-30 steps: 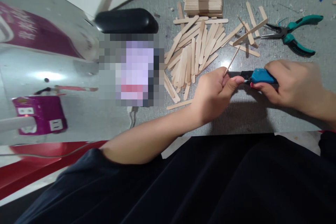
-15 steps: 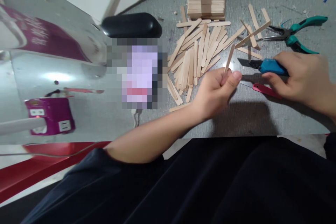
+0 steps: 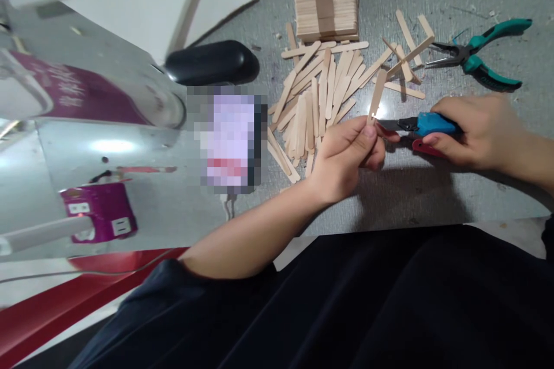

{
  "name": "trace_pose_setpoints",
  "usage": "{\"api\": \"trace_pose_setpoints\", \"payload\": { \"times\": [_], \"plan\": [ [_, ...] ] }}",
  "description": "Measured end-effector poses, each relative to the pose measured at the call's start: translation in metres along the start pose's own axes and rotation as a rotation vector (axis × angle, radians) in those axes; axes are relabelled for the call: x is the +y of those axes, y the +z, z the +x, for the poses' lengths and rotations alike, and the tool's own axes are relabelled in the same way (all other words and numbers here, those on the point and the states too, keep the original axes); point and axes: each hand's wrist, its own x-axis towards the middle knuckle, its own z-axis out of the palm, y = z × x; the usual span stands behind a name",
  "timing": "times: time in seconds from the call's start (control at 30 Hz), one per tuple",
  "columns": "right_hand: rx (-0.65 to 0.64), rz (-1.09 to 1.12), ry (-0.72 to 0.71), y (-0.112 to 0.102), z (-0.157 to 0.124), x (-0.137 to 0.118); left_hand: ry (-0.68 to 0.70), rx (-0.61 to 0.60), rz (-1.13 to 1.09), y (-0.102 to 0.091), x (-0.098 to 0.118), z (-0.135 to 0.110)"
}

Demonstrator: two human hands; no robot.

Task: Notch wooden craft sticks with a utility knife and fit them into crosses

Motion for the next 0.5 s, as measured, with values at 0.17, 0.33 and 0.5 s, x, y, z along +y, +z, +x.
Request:
{"api": "trace_pose_setpoints", "payload": {
  "times": [0.17,0.33,0.5],
  "plan": [
    [0.021,0.037,-0.029,-0.0009,0.0021,0.0002,0.039,-0.035,-0.010,0.0000,-0.0002,-0.0016],
    [0.017,0.114,-0.048,-0.0013,0.0040,0.0033,0.064,-0.038,0.018,0.0003,-0.0019,-0.0028],
    [0.012,0.149,-0.056,-0.0022,0.0049,0.0041,0.107,-0.003,0.071,-0.0006,-0.0041,-0.0036]
  ]
}}
